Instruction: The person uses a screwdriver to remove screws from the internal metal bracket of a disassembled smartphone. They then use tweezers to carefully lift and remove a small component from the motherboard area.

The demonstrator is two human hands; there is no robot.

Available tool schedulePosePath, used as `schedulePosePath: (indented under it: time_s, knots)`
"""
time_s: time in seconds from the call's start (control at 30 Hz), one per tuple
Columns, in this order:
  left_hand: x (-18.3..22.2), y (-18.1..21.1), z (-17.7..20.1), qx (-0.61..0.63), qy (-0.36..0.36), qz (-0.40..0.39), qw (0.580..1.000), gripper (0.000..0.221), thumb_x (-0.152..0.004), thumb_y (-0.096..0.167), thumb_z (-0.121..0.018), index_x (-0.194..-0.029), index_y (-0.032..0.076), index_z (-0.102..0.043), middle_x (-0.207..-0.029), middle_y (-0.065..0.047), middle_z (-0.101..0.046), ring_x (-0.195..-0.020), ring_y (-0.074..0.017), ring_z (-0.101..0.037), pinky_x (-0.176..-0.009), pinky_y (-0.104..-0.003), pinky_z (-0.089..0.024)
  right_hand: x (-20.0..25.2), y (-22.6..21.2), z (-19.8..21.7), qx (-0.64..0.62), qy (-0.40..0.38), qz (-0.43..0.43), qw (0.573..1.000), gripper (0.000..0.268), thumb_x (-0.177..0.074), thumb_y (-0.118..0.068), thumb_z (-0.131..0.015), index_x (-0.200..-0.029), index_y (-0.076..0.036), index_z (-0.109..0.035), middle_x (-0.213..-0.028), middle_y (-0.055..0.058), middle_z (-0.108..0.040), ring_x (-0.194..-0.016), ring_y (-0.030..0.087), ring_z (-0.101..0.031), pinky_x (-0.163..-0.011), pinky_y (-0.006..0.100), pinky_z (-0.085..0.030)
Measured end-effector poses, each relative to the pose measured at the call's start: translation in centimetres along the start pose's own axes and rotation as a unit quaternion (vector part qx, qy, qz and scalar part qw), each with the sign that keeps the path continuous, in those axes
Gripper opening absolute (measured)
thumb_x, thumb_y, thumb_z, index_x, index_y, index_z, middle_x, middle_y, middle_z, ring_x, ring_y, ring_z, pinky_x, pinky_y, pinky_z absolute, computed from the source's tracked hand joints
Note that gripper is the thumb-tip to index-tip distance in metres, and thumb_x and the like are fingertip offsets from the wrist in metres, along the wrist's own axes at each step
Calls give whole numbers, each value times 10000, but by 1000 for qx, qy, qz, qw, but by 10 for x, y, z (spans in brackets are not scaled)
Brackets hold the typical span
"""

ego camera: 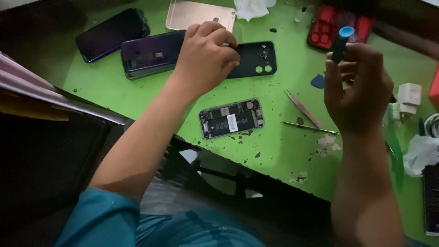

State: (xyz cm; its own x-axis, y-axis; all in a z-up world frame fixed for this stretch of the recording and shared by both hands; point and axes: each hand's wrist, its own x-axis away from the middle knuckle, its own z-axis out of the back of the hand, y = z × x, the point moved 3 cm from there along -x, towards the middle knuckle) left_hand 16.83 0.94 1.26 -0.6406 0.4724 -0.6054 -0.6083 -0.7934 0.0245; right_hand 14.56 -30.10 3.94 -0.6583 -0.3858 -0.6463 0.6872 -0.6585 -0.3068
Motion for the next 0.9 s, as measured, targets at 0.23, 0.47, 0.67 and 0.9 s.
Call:
schedulePosePath:
  time_s: [0.23, 0.47, 0.67, 0.9]
  knots:
    - [0, -2, -1, -13, -20, 2, 1000, 110, -929, 203, -786, -895, 288, -847, -1047, 82, -753, -1082, -263, -582, -840, -452, -417, -1, -2, -1, -5, -2, 3, 1000, 238, -1229, 51, -651, -1337, 26, -440, -1119, 279, -747, -868, 386, -765, -694, 425, -615]
    - [7, 2, 42, -31, 1, 70, 997, 102, -986, 316, -806, -944, 223, -802, -1075, 41, -760, -1067, -243, -595, -869, -431, -420, 3, 0, 3, -30, 14, 1, 999, 732, -1228, 167, -678, -1602, -188, -158, -1257, 315, -720, -961, 383, -775, -817, 421, -664]
    - [43, 61, 79, 94, -20, 146, 985, 320, -1004, 434, -683, -942, 123, -720, -1080, -91, -743, -1045, -268, -650, -943, -474, -445, -11, -26, 10, -201, -56, -84, 974, 821, -1035, 226, -500, -1582, -262, -129, -1111, 293, -589, -755, 307, -630, -653, 363, -614]
    - [81, 96, 76, 105, -75, 176, 976, 566, -904, 606, -642, -1208, 133, -700, -1301, -100, -677, -1249, -336, -581, -1021, -512, -387, -17, -44, -10, -173, -378, -331, 847, 598, -890, -5, -438, -1481, -48, -356, -976, 181, -745, -525, 243, -569, -429, 334, -460]
